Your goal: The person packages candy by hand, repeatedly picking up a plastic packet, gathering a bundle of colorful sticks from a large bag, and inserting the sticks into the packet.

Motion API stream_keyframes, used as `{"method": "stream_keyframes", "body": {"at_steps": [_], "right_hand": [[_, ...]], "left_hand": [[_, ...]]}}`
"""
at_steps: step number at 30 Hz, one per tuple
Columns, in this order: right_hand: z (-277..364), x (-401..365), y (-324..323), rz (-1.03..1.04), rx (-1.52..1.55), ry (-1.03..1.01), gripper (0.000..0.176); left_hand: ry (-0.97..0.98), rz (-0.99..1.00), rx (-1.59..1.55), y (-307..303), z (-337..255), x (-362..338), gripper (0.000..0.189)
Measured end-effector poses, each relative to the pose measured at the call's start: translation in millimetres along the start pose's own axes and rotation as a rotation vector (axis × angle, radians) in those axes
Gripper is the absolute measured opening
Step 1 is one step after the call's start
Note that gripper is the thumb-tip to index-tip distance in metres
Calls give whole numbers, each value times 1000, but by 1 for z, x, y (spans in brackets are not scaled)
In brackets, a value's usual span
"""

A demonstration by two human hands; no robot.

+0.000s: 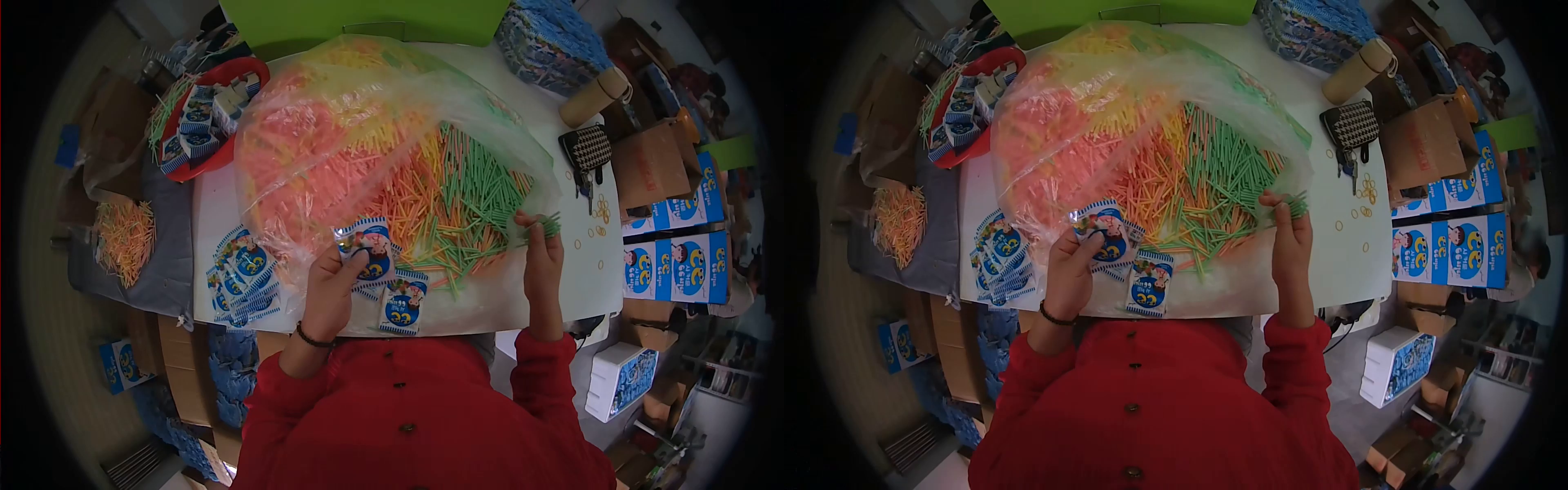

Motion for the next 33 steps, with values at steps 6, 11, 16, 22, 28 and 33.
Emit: {"method": "stream_keyframes", "body": {"at_steps": [6,11,16,22,28,33], "right_hand": [[-3,-9,33,-4,588,363,18],[-2,-31,86,39,694,460,17],[43,-30,121,463,621,162,14],[54,-27,147,721,379,-91,10],[27,-38,145,933,-17,-175,11],[30,-44,145,965,-241,-266,26]], "left_hand": [[-377,187,-475,13,31,1,20],[-222,119,-160,4,52,-4,16],[-148,179,77,-2,55,-4,21],[9,159,157,7,44,-9,19],[51,169,-36,11,43,-9,24],[-22,279,-109,12,56,-4,29]]}}
Point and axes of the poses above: each hand's wrist, its own x-axis towards the middle knuckle, its own y-axis out of the palm, z = x × y, the point moved 3 cm from there along x, towards the middle knuckle, and after that the axes turned 10 degrees about -y, right-handed, at the moved point
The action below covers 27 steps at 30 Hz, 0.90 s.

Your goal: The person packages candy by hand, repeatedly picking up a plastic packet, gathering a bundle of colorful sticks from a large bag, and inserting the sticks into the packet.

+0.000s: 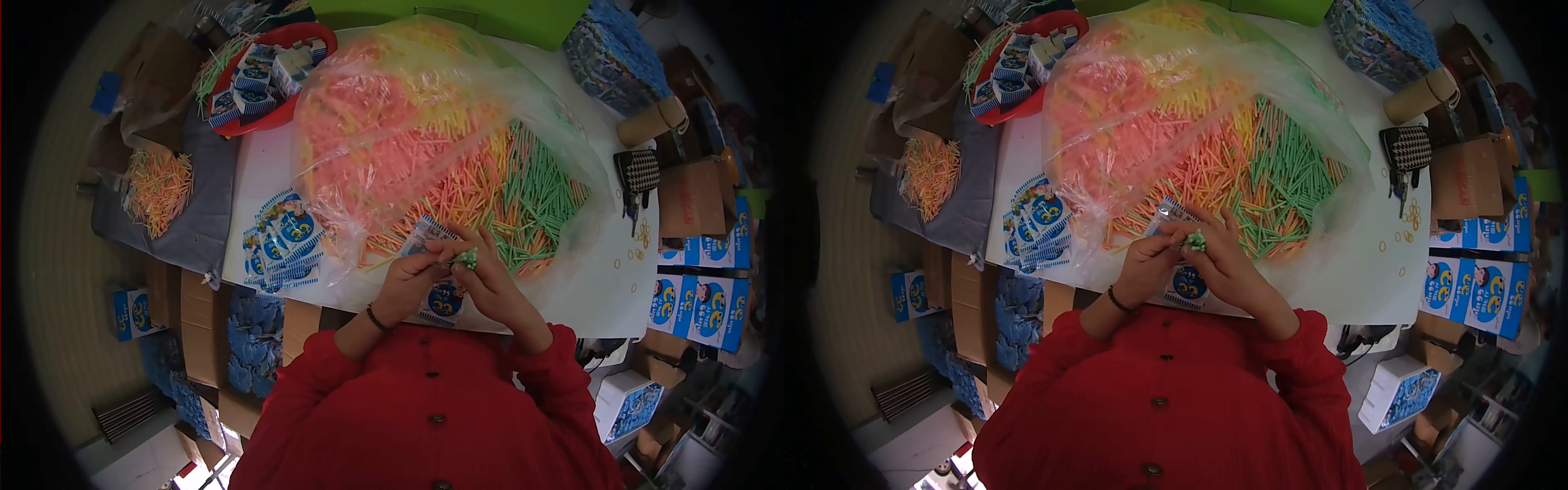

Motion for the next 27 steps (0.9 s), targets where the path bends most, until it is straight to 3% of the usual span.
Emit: {"method": "stream_keyframes", "body": {"at_steps": [1,4,8,11,13,14,16,19,23,25,26,27], "right_hand": [[0,0,0,21,-25,12,34],[4,1,-10,-58,89,52,49],[12,3,-24,-88,67,77,58],[9,2,-32,-193,149,90,51],[-3,-4,-35,-243,-115,125,33],[-7,-4,-33,-244,-119,123,33],[-7,-3,-33,-403,-386,-95,18],[-11,-7,-25,-456,-386,-155,19],[-11,-6,-16,-408,-386,-133,19],[-6,-4,-9,-343,-419,-210,22],[-8,-10,-2,-337,-389,-225,22],[-17,-17,5,-324,-133,-101,23]], "left_hand": [[-16,6,-110,3,-1,1,29],[-74,-37,-46,-1,7,2,31],[-51,-28,-24,-7,1,9,30],[85,39,83,-13,-7,16,33],[109,63,112,-9,-12,19,32],[111,66,113,-7,-14,21,32],[170,86,80,3,-25,23,42],[184,63,203,1,-26,23,54],[241,14,304,-3,-35,14,51],[364,-11,525,-2,-46,6,40],[515,-41,632,0,-54,1,26],[512,-61,647,0,-64,-10,26]]}}
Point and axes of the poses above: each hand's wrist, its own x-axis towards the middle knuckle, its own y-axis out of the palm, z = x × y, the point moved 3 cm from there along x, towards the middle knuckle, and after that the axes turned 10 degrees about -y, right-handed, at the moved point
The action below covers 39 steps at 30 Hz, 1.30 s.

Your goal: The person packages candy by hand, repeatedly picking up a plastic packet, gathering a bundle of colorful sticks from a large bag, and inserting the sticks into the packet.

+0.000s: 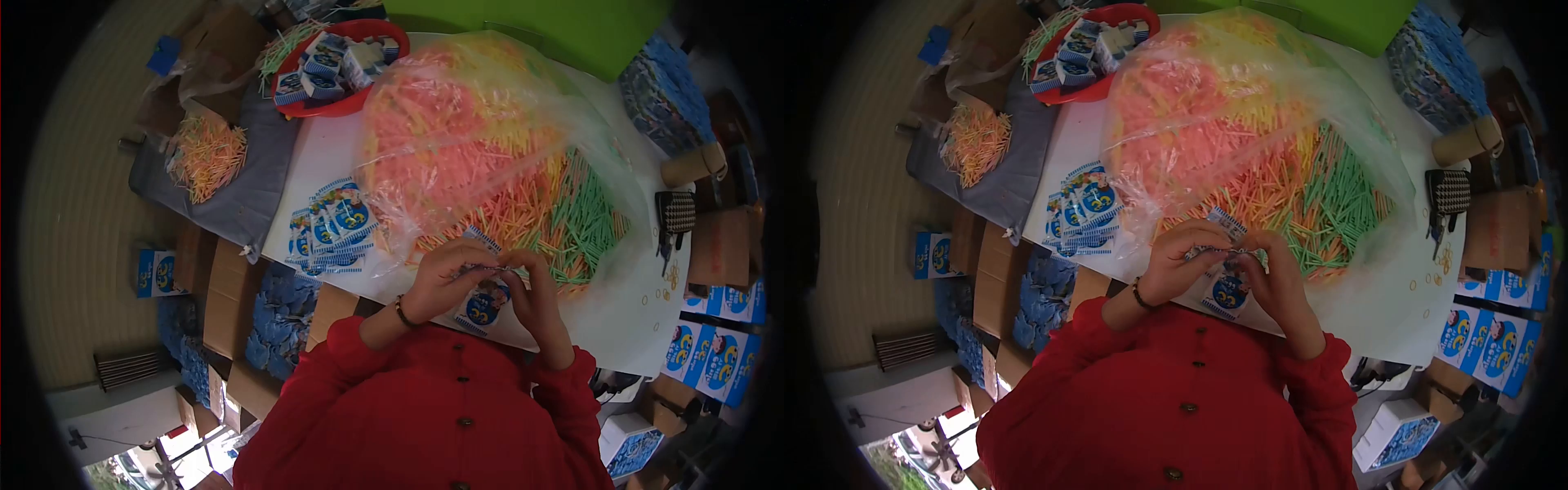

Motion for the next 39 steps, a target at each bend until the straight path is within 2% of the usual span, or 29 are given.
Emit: {"method": "stream_keyframes", "body": {"at_steps": [1,2,4,5,6,8,9,11,12,13,14,15,17,18,20,22,23,25,27,32,34,36,37,39], "right_hand": [[-4,-3,5,14,221,165,24],[-4,-3,4,11,219,167,24],[4,-1,-14,-82,609,371,25],[6,1,-30,-108,560,392,25],[4,5,-51,-217,515,394,23],[-6,4,-94,-401,423,363,21],[-13,-1,-114,-411,395,366,21],[-26,-6,-145,-327,-3,391,18],[-28,-6,-151,-229,-113,437,20],[-31,-5,-151,-234,-117,436,20],[-30,-1,-146,-78,-365,295,24],[-28,0,-140,84,-609,152,29],[-34,-3,-129,110,-714,136,32],[-38,-7,-124,140,-810,113,36],[-54,-18,-122,163,-855,177,35],[-67,-21,-120,178,-895,233,34],[-70,-24,-119,181,-919,235,33],[-70,-28,-117,174,-949,249,31],[-65,-27,-116,179,-1010,171,15],[-66,-28,-115,267,-1056,234,14],[-71,-29,-120,304,-1038,240,15],[-69,-31,-127,106,-863,166,21],[-66,-30,-128,114,-858,158,21],[-56,-28,-135,48,-746,202,26]], "left_hand": [[-43,-93,59,-9,-12,-8,26],[-82,-176,107,-15,-23,-14,26],[-225,-487,-151,-37,-41,-21,36],[-277,-583,-100,-58,-45,-21,44],[-254,-656,-67,-76,-53,-17,49],[-203,-642,93,-120,-41,-13,50],[-202,-625,69,-138,-31,-13,50],[-362,-627,486,-163,-11,-15,54],[-357,-626,484,-161,-7,-12,54],[-263,-670,774,-156,-9,-9,51],[-159,-703,1061,-150,-11,-5,48],[-155,-697,1055,-143,-16,-1,48],[84,-694,1341,-114,-39,2,37],[79,-692,1337,-99,-40,0,37],[195,-359,1223,-57,-42,0,31],[37,-264,1153,-23,-26,0,36],[38,-264,1159,-14,-18,0,36],[-187,-120,1176,0,8,3,40],[-182,-153,1158,8,19,4,40],[-171,-219,1013,9,30,3,34],[-179,-171,925,4,35,3,28],[-112,-198,822,-1,36,4,26],[-45,-211,720,-4,35,4,25],[-47,-211,673,-7,38,5,21]]}}
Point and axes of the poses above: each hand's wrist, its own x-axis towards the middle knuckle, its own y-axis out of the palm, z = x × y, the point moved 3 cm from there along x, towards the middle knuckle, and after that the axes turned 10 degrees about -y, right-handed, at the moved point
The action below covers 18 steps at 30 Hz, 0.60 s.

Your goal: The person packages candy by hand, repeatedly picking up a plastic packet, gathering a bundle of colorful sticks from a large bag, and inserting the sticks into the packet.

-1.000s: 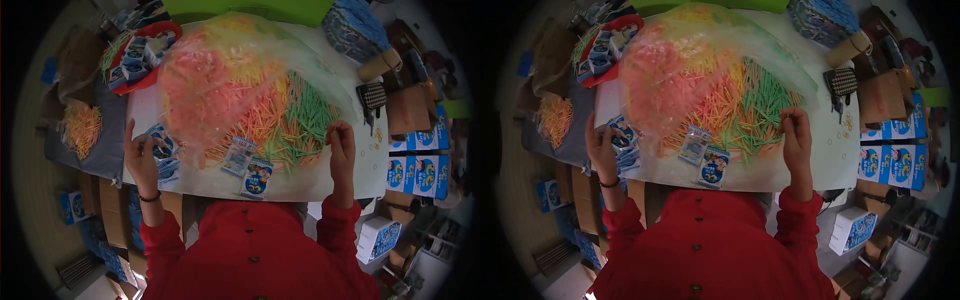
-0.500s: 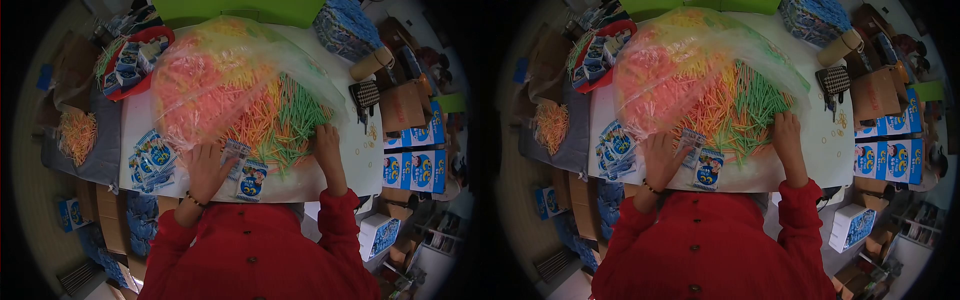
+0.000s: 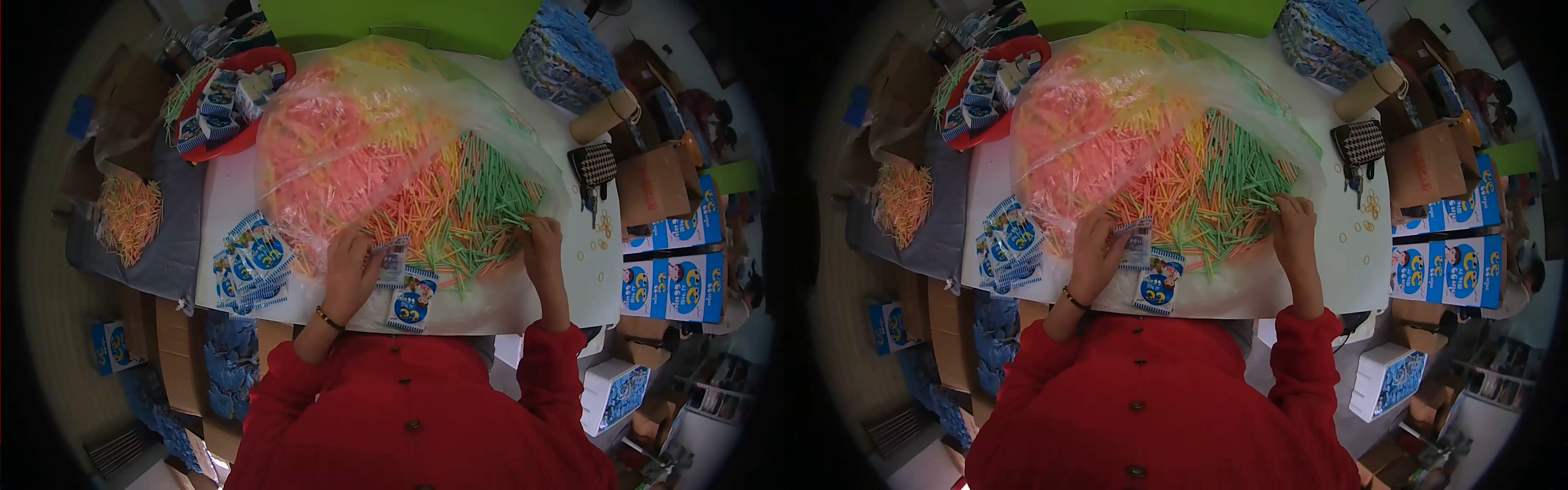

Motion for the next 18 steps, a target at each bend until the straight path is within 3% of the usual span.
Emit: {"method": "stream_keyframes", "body": {"at_steps": [2,4,6,7,9,10,12,14,17,18], "right_hand": [[15,6,-10,-63,-46,-36,24],[30,9,-5,-131,-87,-63,22],[36,9,11,-339,908,204,17],[48,12,22,-342,912,205,17],[72,16,48,-420,1221,195,17],[76,13,55,-424,1226,197,17],[86,5,77,-24,904,218,18],[75,-5,99,-23,846,106,18],[80,2,89,41,1045,276,15],[78,5,87,-68,1249,444,14]], "left_hand": [[3,9,-45,2,1,-3,18],[-423,133,-951,11,4,-9,7],[-526,152,-1122,8,-6,-5,7],[-630,171,-1300,8,-10,-3,11],[-696,234,-1366,20,2,-9,15],[-765,298,-1433,24,4,-11,20],[-852,358,-1544,25,0,-20,22],[-946,404,-1661,27,-5,-26,24],[-1035,460,-1682,31,-11,-35,25],[-1056,521,-1636,33,-15,-37,23]]}}
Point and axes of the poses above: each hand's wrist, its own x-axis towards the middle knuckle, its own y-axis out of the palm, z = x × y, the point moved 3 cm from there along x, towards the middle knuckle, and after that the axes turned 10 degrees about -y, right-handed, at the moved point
